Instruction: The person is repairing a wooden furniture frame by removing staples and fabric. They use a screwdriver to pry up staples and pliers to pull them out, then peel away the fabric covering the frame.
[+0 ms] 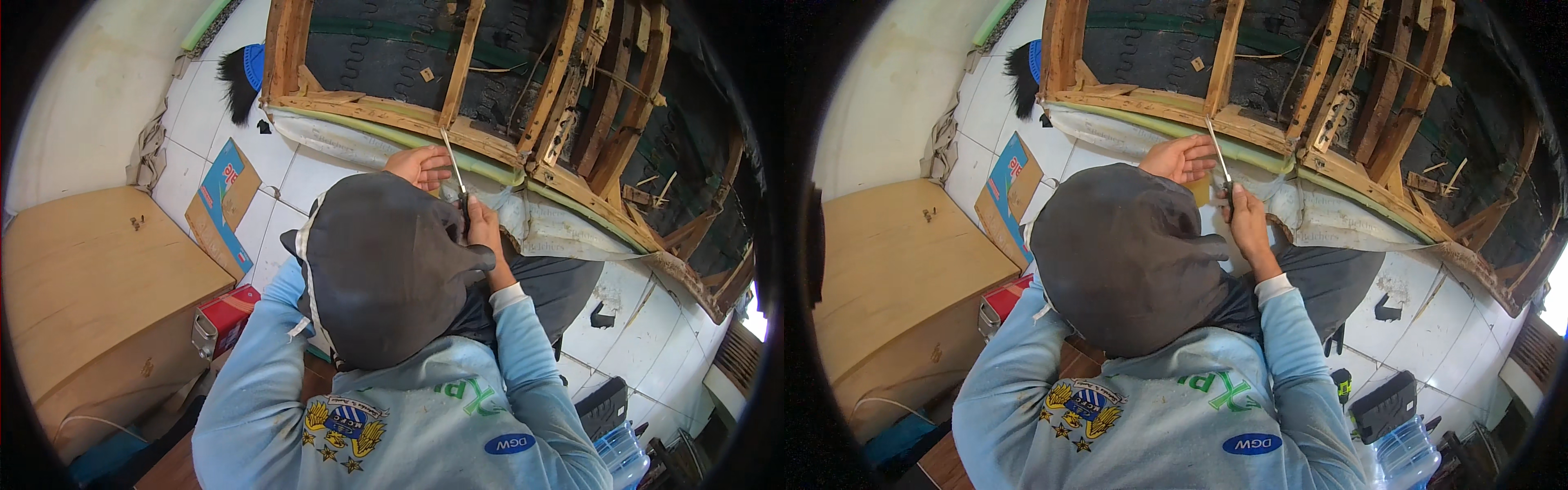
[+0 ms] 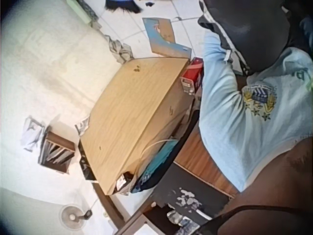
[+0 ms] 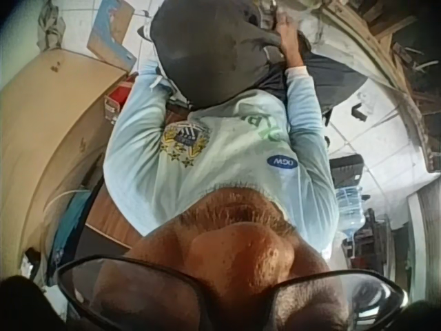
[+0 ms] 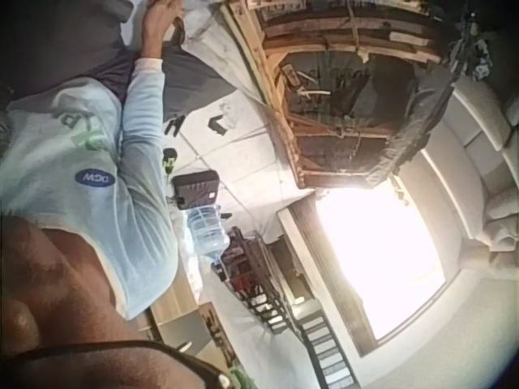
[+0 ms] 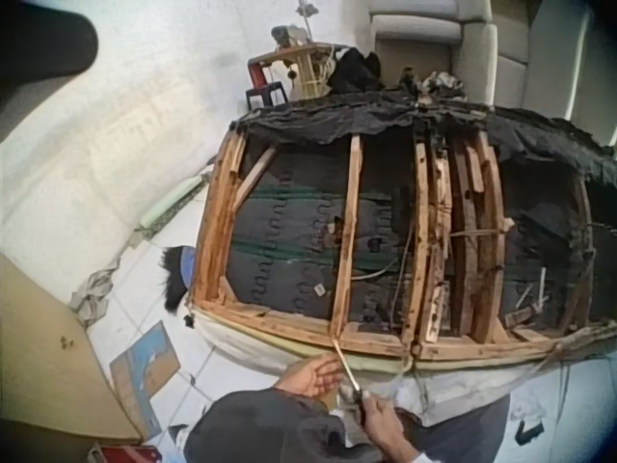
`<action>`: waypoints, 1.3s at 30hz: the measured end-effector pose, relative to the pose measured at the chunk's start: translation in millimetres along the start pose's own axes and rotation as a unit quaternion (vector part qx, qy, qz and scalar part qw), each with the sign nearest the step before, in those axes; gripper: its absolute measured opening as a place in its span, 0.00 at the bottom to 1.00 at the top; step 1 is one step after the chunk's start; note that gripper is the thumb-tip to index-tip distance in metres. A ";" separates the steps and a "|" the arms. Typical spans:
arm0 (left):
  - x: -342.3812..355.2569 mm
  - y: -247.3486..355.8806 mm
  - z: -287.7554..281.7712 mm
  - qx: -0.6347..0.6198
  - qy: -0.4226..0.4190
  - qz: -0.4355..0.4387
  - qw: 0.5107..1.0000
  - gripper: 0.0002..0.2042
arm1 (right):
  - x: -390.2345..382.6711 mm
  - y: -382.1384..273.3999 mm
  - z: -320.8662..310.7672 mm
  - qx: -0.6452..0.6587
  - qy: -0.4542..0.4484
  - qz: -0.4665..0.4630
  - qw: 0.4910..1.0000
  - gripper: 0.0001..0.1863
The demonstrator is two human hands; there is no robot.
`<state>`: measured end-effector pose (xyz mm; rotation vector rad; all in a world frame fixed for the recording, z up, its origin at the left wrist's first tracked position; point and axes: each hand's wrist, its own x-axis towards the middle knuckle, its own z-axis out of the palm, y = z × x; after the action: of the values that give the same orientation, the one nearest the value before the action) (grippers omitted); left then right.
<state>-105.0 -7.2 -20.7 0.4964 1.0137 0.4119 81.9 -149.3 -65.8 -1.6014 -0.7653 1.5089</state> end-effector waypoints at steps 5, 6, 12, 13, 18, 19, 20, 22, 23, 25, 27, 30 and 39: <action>-5.0 0.7 -0.6 0.016 -0.030 0.030 0.999 0.21 | -9.4 -34.4 12.5 0.309 -0.115 0.139 0.934 0.24; -6.0 0.8 0.9 0.021 -0.034 0.040 0.998 0.21 | -11.2 -37.1 13.3 0.290 -0.097 0.114 0.945 0.23; -6.2 1.2 2.3 0.016 -0.020 0.033 0.999 0.20 | -23.8 -43.2 5.8 -0.316 0.197 -0.270 0.888 0.16; -5.3 -0.9 3.5 0.025 -0.018 0.035 0.999 0.20 | -25.9 -44.5 4.3 -0.338 0.202 -0.262 0.881 0.16; -2.4 -8.1 8.7 0.039 0.004 0.048 0.998 0.17 | -35.1 -51.0 9.4 -0.415 0.238 -0.265 0.837 0.16; -0.2 -8.8 7.9 0.041 -0.007 0.049 0.998 0.17 | -34.6 -51.5 10.4 -0.420 0.241 -0.269 0.833 0.16; 1.8 -8.1 5.4 0.045 -0.016 0.051 0.998 0.17 | -32.8 -52.3 12.5 -0.423 0.242 -0.275 0.829 0.16; 6.3 -5.5 -0.2 0.038 -0.014 0.054 0.998 0.17 | -27.0 -56.2 18.5 -0.420 0.244 -0.289 0.825 0.15; 7.1 -3.3 -1.2 0.026 -0.007 0.053 0.998 0.17 | -22.8 -60.4 22.3 -0.417 0.244 -0.297 0.824 0.15; 7.4 -2.9 -0.9 0.022 0.002 0.055 0.998 0.17 | -14.3 -69.1 23.7 -0.402 0.229 -0.288 0.838 0.15; 9.5 -2.6 1.9 0.041 0.005 0.060 0.997 0.18 | -6.2 -76.4 20.3 -0.376 0.198 -0.257 0.868 0.15; -0.3 -3.6 -0.3 0.055 0.028 0.046 0.997 0.18 | -10.1 -70.4 15.7 -0.350 0.200 -0.312 0.860 0.14; 7.3 -12.8 3.9 0.055 0.003 0.049 0.997 0.19 | -28.1 -70.8 -2.0 -0.420 0.216 -0.282 0.835 0.14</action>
<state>-96.8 -14.4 -31.3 0.6450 1.0252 0.4462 87.1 -137.7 9.2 -1.9584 -1.5807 0.3262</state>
